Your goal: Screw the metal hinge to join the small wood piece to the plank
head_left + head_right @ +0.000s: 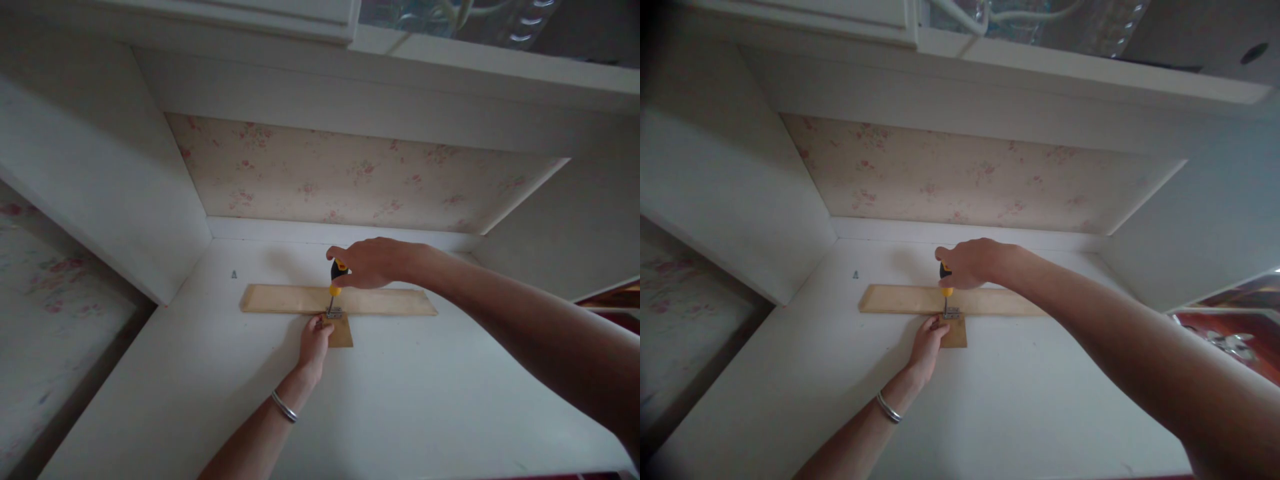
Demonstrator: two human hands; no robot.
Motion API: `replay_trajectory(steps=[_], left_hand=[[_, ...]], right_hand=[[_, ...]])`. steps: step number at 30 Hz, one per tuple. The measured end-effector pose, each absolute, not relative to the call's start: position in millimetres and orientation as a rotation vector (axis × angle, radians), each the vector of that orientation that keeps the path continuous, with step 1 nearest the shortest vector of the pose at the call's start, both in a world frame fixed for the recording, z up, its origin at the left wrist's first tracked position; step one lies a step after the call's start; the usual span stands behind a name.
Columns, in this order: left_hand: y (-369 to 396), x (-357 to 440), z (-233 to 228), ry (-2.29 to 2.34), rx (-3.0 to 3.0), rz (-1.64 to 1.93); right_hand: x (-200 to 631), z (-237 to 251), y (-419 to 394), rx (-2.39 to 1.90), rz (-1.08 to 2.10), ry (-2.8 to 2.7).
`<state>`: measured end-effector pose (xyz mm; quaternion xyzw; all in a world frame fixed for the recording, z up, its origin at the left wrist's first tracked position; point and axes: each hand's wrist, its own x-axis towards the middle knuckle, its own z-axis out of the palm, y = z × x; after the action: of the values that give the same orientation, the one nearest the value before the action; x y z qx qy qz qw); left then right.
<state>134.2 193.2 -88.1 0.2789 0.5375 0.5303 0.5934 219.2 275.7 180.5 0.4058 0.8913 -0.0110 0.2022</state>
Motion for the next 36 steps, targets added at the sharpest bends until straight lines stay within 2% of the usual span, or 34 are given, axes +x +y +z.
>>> replay_trajectory(steps=[5,17,24,29,36], left_hand=[[193,134,-86,1.243,0.676,1.232],[204,137,-96,1.511,0.788,1.199],[204,139,-92,1.585,0.890,1.177],[203,139,-92,1.609,0.908,1.148],[199,140,-91,1.584,0.900,1.190]], right_hand=[[219,179,274,1.155,0.016,2.454],[222,178,276,1.116,-0.137,2.549],[221,180,272,1.164,0.110,2.502],[224,177,272,1.119,-0.012,2.547],[222,171,271,1.160,0.094,2.534]])
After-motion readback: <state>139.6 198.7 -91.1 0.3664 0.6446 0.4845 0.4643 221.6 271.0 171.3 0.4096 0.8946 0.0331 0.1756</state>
